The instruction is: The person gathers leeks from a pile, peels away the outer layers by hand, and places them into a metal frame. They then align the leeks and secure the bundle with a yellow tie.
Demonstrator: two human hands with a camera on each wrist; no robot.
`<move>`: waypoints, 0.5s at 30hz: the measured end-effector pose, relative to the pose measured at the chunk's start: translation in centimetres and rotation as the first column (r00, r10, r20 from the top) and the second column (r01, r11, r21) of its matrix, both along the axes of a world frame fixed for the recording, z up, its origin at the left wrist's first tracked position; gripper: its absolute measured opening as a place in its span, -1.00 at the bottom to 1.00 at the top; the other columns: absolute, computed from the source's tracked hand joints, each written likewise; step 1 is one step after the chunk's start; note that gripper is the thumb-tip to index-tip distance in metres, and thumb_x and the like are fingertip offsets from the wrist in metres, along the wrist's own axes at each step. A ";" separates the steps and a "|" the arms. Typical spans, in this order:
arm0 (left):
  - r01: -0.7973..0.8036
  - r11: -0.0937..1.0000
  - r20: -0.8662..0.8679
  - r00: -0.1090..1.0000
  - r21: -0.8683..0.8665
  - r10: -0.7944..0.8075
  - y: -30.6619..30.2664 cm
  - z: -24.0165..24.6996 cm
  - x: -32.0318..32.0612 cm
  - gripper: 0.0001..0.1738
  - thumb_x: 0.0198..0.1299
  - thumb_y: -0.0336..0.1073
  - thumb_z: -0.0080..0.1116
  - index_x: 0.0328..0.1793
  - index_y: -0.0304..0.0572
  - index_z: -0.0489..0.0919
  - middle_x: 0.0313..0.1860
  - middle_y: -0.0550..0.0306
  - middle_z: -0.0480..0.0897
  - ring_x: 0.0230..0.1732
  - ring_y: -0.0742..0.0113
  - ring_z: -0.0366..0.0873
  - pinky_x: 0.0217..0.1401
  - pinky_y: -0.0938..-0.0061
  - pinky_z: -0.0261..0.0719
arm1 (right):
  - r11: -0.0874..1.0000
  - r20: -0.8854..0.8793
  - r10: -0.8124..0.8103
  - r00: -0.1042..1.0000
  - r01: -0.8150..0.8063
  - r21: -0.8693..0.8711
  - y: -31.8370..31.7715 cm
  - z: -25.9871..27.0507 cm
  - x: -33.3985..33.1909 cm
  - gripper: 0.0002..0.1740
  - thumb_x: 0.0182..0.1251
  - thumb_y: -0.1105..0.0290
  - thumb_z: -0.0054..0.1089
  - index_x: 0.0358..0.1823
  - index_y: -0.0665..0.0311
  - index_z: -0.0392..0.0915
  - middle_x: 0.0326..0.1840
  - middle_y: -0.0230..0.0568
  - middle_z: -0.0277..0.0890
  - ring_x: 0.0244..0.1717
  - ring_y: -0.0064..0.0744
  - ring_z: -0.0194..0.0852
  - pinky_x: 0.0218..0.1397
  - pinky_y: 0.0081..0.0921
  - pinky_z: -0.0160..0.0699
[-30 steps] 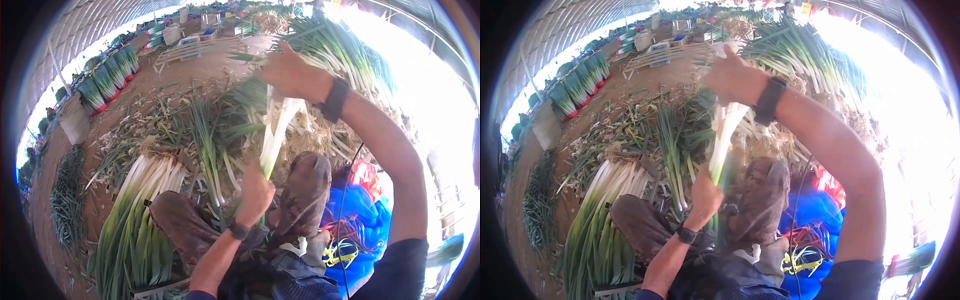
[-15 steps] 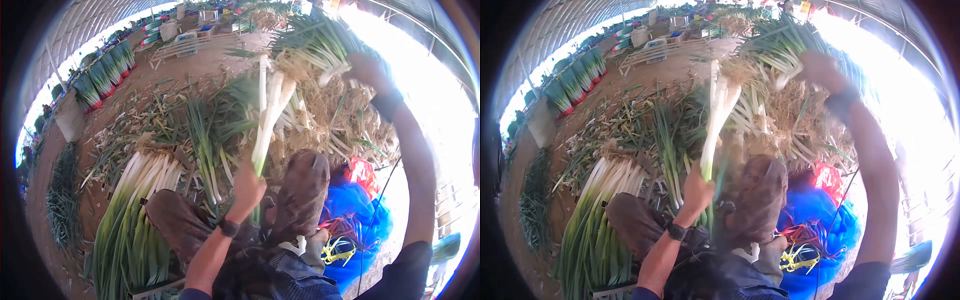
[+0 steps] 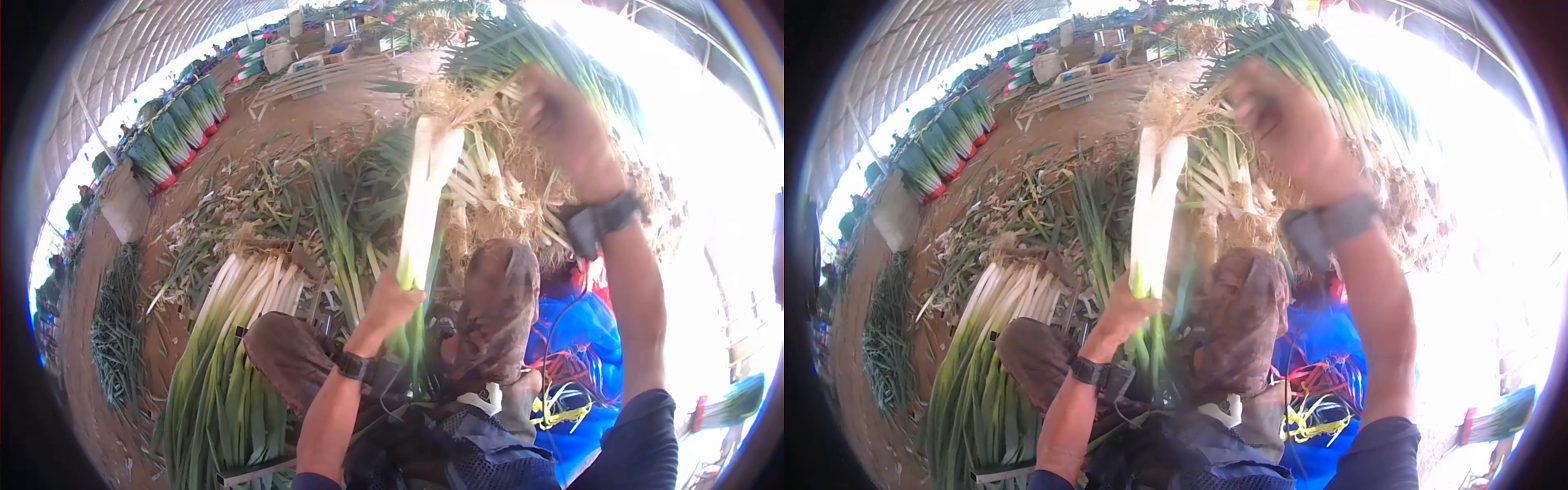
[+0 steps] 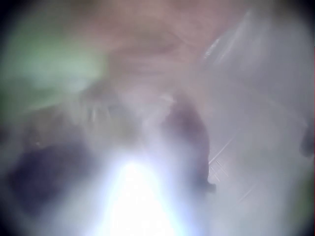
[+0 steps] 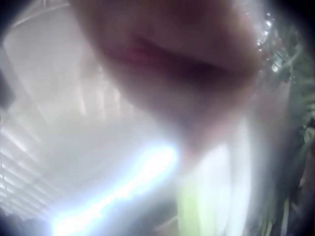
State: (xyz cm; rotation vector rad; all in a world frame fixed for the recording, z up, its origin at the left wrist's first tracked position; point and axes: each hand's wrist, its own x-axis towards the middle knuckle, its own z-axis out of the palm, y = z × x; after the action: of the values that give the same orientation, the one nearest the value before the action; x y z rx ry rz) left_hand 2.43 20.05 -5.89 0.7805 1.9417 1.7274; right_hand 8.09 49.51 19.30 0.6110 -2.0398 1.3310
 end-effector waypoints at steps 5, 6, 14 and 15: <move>0.176 0.982 -0.009 0.984 -0.068 -0.177 0.2 4.2 1.1 -0.39 -0.04 -0.54 0.26 0.26 -0.36 0.52 -0.07 0.10 0.62 -0.07 0.34 0.56 0.05 0.40 0.57 | 0.651 -0.030 0.253 0.967 -0.193 -0.734 5.8 2.0 1.1 -0.80 0.60 0.38 0.03 -0.02 0.41 0.50 -0.22 -0.25 0.62 -0.35 -0.54 0.59 -0.23 -0.71 0.62; 0.186 0.980 -0.004 0.982 -0.072 -0.186 0.2 4.8 1.6 -0.39 -0.04 -0.54 0.26 0.26 -0.36 0.52 -0.07 0.10 0.62 -0.07 0.34 0.56 0.05 0.40 0.57 | 0.463 -0.196 0.343 0.919 -0.347 -0.815 10.2 2.6 -0.1 -0.79 0.60 0.38 0.03 0.01 0.41 0.48 -0.23 -0.23 0.62 -0.34 -0.54 0.60 -0.25 -0.71 0.63; 0.182 0.980 0.233 0.952 0.080 -0.196 -1.1 5.0 1.5 -0.46 -0.08 -0.54 0.30 0.15 -0.36 0.60 -0.16 0.20 0.65 -0.20 0.44 0.58 -0.16 0.51 0.58 | 0.797 -0.128 -0.600 0.789 0.578 -0.176 22.0 4.4 3.5 -0.75 0.51 0.30 0.14 0.09 0.23 0.60 -0.21 -0.30 0.70 -0.22 -0.44 0.65 -0.09 -0.52 0.62; 0.183 0.980 0.228 0.954 0.073 -0.195 -1.7 5.0 1.2 -0.46 -0.08 -0.54 0.30 0.15 -0.36 0.60 -0.16 0.20 0.65 -0.20 0.44 0.58 -0.16 0.51 0.58 | 0.402 -0.247 -0.847 0.472 0.870 0.285 21.5 2.7 3.6 -0.77 0.51 0.30 0.15 0.07 0.20 0.63 -0.19 -0.33 0.72 -0.20 -0.47 0.66 -0.09 -0.53 0.62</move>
State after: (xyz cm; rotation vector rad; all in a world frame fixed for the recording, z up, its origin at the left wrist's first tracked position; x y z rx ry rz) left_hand 3.59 18.36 -0.86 0.7188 1.6182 1.6765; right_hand 11.70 71.04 22.00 -0.3102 -2.0589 0.2637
